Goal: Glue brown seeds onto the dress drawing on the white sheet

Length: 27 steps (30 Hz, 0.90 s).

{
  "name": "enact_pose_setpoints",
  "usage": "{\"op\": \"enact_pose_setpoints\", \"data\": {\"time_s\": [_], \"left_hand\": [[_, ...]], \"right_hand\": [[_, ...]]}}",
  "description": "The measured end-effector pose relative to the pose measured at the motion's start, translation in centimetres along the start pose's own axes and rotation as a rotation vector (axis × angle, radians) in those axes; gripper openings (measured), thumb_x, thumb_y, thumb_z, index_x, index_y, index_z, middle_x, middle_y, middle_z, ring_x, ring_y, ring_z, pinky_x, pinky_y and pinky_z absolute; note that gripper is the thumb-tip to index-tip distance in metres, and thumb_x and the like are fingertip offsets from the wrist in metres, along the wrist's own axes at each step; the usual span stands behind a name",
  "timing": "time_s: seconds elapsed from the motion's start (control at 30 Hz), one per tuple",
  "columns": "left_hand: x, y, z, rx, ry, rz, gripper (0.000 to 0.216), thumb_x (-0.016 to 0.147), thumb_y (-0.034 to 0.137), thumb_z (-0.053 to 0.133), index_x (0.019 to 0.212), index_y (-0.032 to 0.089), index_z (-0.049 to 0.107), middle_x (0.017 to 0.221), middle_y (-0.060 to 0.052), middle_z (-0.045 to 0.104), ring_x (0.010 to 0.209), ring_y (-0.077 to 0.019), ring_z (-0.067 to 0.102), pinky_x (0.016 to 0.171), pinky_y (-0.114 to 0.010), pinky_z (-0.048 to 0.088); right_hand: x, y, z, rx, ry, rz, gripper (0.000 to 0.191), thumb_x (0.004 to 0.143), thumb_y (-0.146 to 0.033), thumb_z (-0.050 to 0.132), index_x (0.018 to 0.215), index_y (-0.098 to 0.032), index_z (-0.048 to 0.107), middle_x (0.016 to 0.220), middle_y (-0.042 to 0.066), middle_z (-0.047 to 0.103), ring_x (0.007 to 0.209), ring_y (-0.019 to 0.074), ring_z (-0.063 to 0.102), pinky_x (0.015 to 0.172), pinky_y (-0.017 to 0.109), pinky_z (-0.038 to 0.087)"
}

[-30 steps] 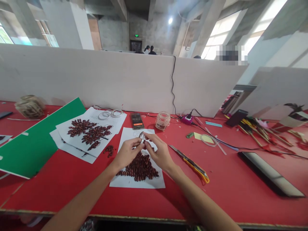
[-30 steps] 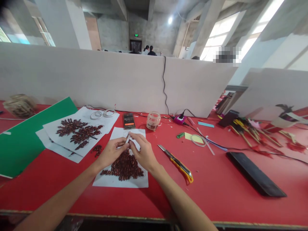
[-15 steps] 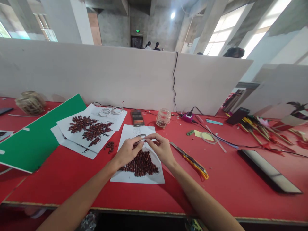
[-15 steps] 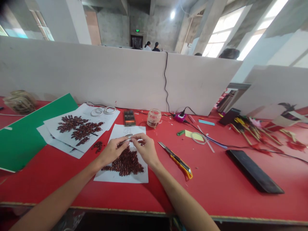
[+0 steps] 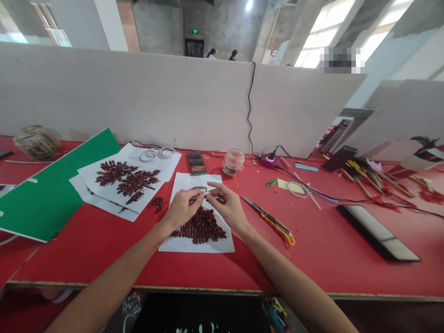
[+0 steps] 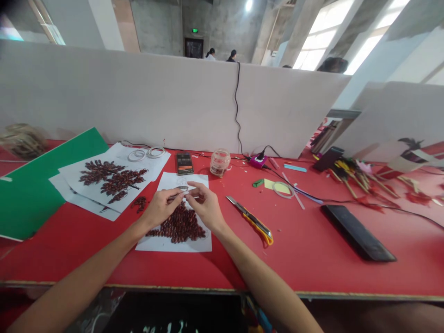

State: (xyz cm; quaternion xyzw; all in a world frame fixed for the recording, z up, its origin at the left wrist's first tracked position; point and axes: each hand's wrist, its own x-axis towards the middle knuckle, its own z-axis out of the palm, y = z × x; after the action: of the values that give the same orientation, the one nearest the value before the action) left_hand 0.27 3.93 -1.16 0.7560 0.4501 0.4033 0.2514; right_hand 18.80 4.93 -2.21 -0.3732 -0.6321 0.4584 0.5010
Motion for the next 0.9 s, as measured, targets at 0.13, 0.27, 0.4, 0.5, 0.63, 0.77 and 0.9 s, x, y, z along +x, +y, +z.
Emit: {"op": "enact_pose_setpoints", "data": {"time_s": [0.13, 0.27, 0.4, 0.5, 0.63, 0.77, 0.9], "left_hand": [[0.0, -0.2, 0.2, 0.091, 0.012, 0.055, 0.026, 0.103, 0.031, 0.051, 0.095, 0.02, 0.073, 0.089, -0.005, 0.073, 0.086, -0.0217, 0.065, 0.082, -0.032, 0.047], [-0.1, -0.6, 0.4, 0.083, -0.03, 0.066, 0.025, 0.103, 0.03, 0.049, 0.101, 0.021, 0.072, 0.094, -0.006, 0.072, 0.093, -0.0229, 0.065, 0.089, -0.035, 0.047], [-0.1, -0.4, 0.4, 0.063, -0.045, 0.067, 0.025, 0.102, 0.028, 0.049, 0.105, 0.021, 0.073, 0.095, -0.005, 0.073, 0.093, -0.0227, 0.064, 0.091, -0.037, 0.047], [-0.1, -0.1, 0.3, 0.08, -0.042, 0.06, 0.025, 0.103, 0.03, 0.049, 0.102, 0.021, 0.073, 0.092, -0.005, 0.073, 0.091, -0.0224, 0.063, 0.089, -0.036, 0.045], [-0.1, -0.2, 0.4, 0.121, -0.05, 0.09, 0.028, 0.104, 0.029, 0.049, 0.09, 0.021, 0.071, 0.091, -0.004, 0.074, 0.091, -0.0223, 0.063, 0.087, -0.036, 0.042], [-0.1, -0.3, 0.5, 0.137, -0.034, 0.108, 0.027, 0.103, 0.027, 0.05, 0.088, 0.021, 0.071, 0.087, -0.003, 0.073, 0.089, -0.0214, 0.062, 0.086, -0.036, 0.041], [0.0, -0.3, 0.6, 0.096, 0.035, 0.102, 0.025, 0.098, 0.025, 0.053, 0.079, 0.02, 0.069, 0.08, -0.003, 0.071, 0.082, -0.0202, 0.061, 0.083, -0.034, 0.042]], "right_hand": [[-0.2, 0.1, -0.1, -0.072, 0.008, -0.026, 0.028, 0.088, -0.041, 0.074, 0.107, -0.02, 0.074, 0.092, 0.005, 0.075, 0.081, 0.0189, 0.069, 0.072, 0.03, 0.056], [-0.3, -0.2, -0.4, -0.143, 0.021, -0.061, 0.021, 0.09, -0.038, 0.072, 0.099, -0.019, 0.075, 0.09, 0.005, 0.076, 0.077, 0.0185, 0.068, 0.072, 0.03, 0.055], [-0.3, -0.6, -0.7, -0.153, 0.013, -0.052, 0.023, 0.089, -0.037, 0.071, 0.103, -0.019, 0.073, 0.088, 0.005, 0.075, 0.076, 0.0183, 0.067, 0.071, 0.03, 0.054], [-0.4, -0.7, -0.6, -0.175, 0.011, -0.057, 0.024, 0.088, -0.036, 0.071, 0.105, -0.019, 0.073, 0.085, 0.004, 0.074, 0.074, 0.0179, 0.066, 0.069, 0.03, 0.053], [-0.6, -0.8, -0.4, -0.272, 0.011, -0.113, 0.014, 0.091, -0.032, 0.067, 0.094, -0.02, 0.074, 0.083, 0.003, 0.074, 0.072, 0.0173, 0.063, 0.069, 0.03, 0.051], [-0.6, -0.9, -0.3, -0.348, 0.023, -0.186, 0.009, 0.093, -0.025, 0.064, 0.09, -0.021, 0.071, 0.082, 0.003, 0.071, 0.072, 0.0167, 0.062, 0.069, 0.029, 0.05], [-0.5, -1.1, -0.2, -0.382, 0.017, -0.265, 0.009, 0.095, -0.023, 0.063, 0.091, -0.021, 0.07, 0.095, 0.006, 0.066, 0.08, 0.0176, 0.063, 0.069, 0.029, 0.051]]}}
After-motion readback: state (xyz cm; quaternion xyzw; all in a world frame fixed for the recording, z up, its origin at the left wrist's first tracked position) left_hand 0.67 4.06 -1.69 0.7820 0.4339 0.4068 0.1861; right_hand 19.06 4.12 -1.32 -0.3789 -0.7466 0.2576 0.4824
